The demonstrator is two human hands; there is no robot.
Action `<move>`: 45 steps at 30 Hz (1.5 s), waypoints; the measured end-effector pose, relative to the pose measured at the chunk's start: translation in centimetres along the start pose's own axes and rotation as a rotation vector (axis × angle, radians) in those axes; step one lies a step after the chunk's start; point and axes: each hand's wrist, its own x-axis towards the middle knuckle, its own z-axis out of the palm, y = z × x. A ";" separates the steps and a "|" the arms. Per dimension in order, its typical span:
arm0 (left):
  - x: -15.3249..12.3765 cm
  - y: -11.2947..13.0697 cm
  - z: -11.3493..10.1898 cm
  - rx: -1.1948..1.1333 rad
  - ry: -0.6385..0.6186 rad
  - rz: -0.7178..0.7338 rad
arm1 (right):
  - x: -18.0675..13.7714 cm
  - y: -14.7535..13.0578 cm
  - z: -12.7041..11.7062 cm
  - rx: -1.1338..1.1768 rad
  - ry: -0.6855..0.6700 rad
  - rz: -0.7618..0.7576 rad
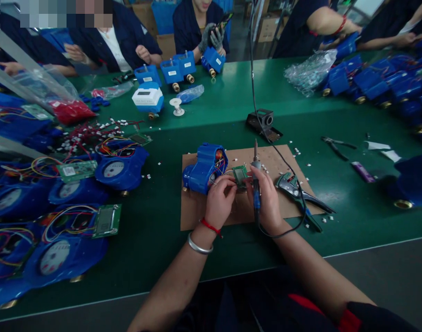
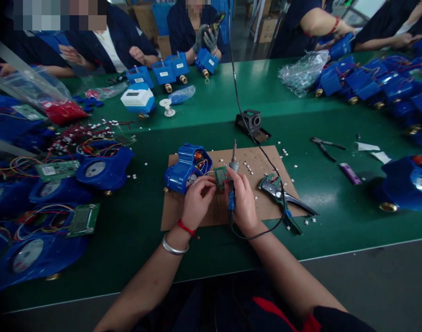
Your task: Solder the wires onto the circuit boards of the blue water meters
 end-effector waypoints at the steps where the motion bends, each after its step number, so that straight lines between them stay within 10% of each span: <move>1: 0.0 0.0 0.0 0.010 -0.003 0.006 | -0.1 0.2 -0.1 0.011 -0.003 0.007; 15: 0.1 -0.1 -0.2 0.090 -0.082 0.035 | -0.3 0.7 -0.4 0.013 -0.006 -0.003; 32: 0.0 -0.2 -0.1 0.065 -0.087 0.022 | -0.8 1.1 -4.6 0.415 0.440 0.262; 45: 0.0 -0.3 0.0 0.082 -0.081 0.027 | -2.0 2.6 -5.7 0.389 0.111 0.287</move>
